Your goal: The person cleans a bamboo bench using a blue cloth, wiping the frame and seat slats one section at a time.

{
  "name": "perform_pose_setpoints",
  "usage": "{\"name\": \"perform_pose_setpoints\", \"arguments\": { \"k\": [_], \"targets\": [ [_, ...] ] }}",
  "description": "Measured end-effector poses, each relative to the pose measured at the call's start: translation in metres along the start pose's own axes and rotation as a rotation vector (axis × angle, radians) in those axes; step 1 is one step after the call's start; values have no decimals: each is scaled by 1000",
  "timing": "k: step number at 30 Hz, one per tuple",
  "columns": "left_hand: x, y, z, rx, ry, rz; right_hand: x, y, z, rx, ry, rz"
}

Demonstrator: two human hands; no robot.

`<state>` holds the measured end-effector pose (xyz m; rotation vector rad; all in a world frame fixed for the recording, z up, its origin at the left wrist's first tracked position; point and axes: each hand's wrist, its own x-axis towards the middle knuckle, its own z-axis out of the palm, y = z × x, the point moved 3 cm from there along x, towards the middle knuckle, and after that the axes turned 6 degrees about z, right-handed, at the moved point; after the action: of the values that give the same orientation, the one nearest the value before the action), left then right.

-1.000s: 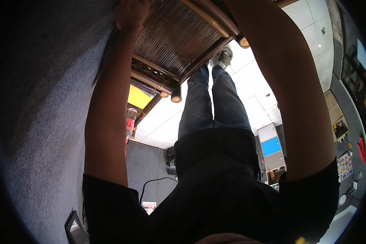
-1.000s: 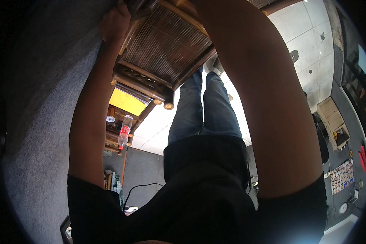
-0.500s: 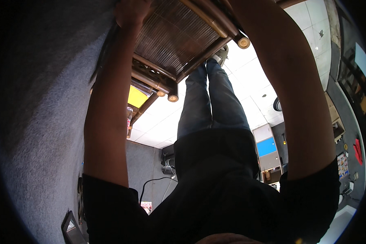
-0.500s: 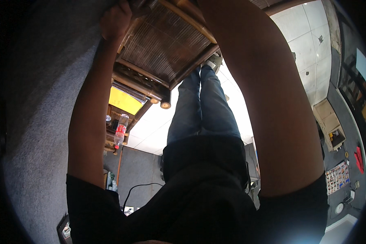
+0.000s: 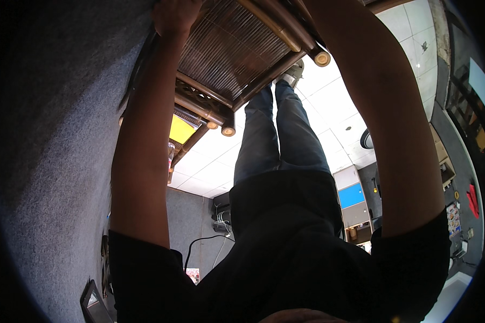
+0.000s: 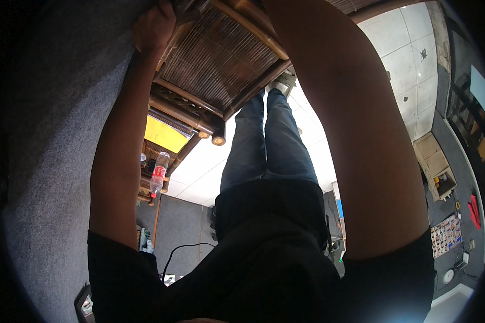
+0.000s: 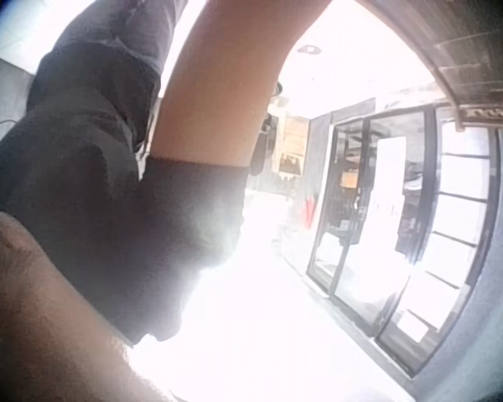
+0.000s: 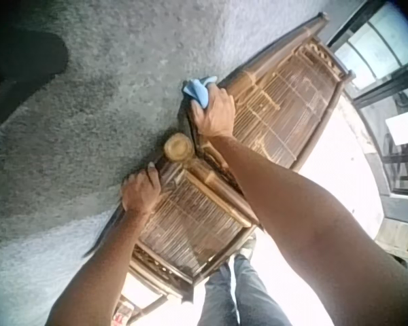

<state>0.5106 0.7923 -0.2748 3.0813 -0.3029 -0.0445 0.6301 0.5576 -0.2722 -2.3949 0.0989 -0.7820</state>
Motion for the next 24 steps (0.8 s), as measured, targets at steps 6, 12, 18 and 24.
{"name": "perform_pose_setpoints", "arguments": {
  "k": [6,12,18,24],
  "targets": [
    [3,3,-2,-48,-67,-35,-1,5,0,8,34,-48],
    [4,1,2,-69,-36,-56,0,5,-1,31,-8,-28],
    [0,-29,33,-184,-28,36,1,-7,-2,36,16,-31],
    [7,-18,28,-203,-61,52,-1,2,-1,27,-147,29]
  ]
}}
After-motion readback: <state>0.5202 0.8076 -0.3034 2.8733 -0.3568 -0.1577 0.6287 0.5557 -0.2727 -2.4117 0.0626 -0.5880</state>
